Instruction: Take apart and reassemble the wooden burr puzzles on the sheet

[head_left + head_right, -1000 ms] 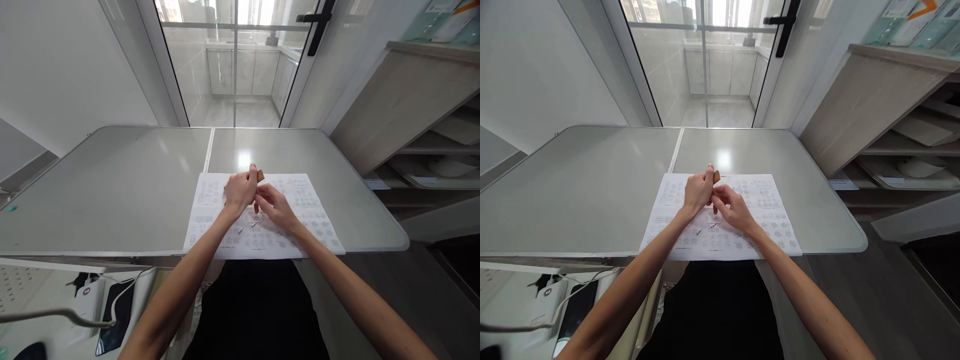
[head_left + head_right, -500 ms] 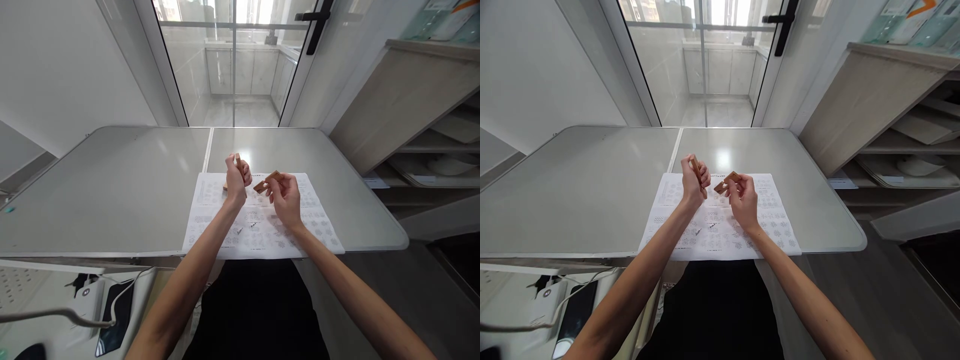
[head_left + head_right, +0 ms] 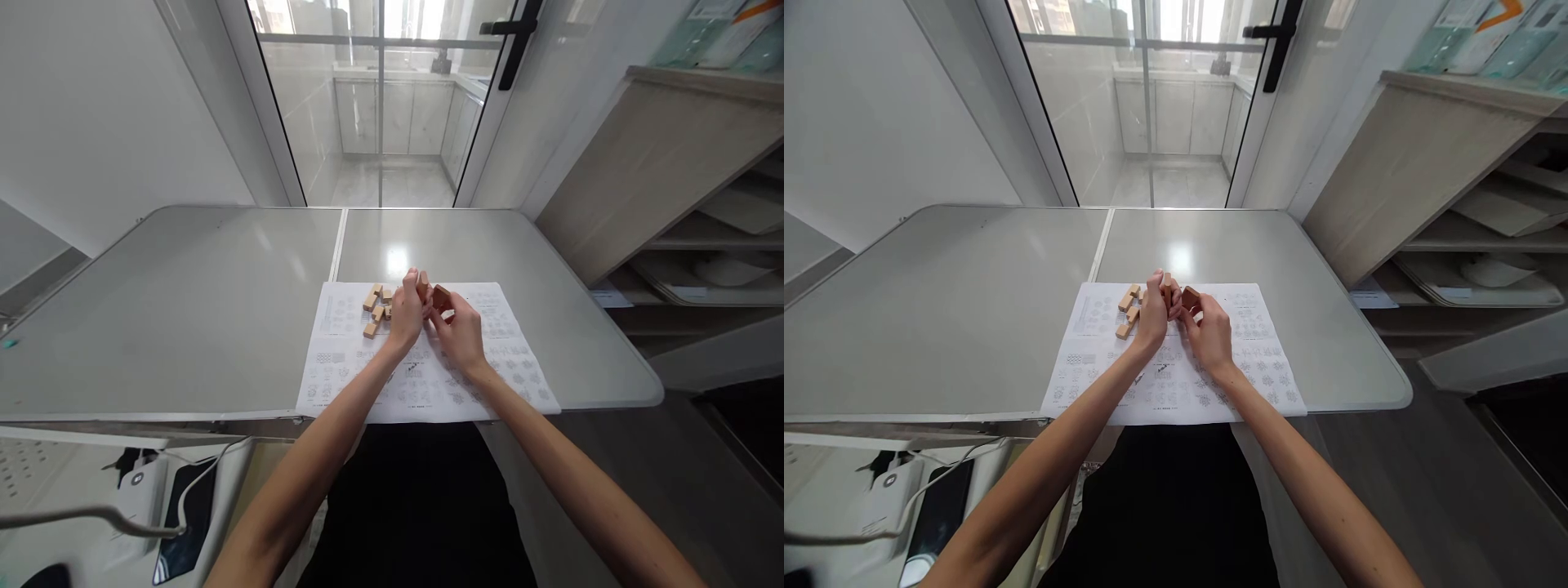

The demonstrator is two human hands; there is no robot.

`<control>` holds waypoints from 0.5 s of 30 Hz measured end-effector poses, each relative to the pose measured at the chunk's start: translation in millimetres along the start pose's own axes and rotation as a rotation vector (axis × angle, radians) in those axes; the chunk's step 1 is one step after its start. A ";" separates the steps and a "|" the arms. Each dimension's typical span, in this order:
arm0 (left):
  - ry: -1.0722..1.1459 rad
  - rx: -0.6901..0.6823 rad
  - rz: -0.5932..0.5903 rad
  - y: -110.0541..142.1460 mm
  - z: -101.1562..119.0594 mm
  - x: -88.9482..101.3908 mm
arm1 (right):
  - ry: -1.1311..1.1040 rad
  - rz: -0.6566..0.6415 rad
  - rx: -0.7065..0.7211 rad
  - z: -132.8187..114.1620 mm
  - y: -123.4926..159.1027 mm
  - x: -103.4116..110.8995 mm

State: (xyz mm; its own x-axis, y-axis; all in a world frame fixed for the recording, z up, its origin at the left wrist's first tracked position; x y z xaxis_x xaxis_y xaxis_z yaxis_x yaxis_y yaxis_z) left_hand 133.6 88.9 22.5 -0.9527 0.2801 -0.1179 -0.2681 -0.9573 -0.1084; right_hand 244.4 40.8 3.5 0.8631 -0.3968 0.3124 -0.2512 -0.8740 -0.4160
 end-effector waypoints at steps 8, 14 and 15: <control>-0.040 -0.066 -0.019 0.3 -0.5 4.9 | 0.002 -0.048 -0.035 3.3 -1.7 -5.1; -0.110 -0.099 -0.016 2.0 -4.4 4.8 | -0.024 -0.037 -0.080 5.0 0.1 -3.1; -0.142 -0.085 -0.011 2.1 -6.8 5.4 | -0.021 -0.031 -0.082 5.5 0.2 -2.3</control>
State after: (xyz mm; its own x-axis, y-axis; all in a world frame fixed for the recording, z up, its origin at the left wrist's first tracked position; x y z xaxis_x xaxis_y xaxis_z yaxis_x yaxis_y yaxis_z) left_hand 128.9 88.9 14.9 -0.9620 0.2720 0.0240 -0.2715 -0.9430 -0.1926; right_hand 244.8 43.1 -2.0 0.8801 -0.3635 0.3055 -0.2581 -0.9063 -0.3347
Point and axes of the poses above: each hand's wrist, its own y-axis away from the middle knuckle, its own x-axis out of the back of the hand, z = x × y, the point moved 10 cm from there along -y, towards the middle knuckle, and after that the axes turned 7 degrees about -y, right-handed, at the moved point
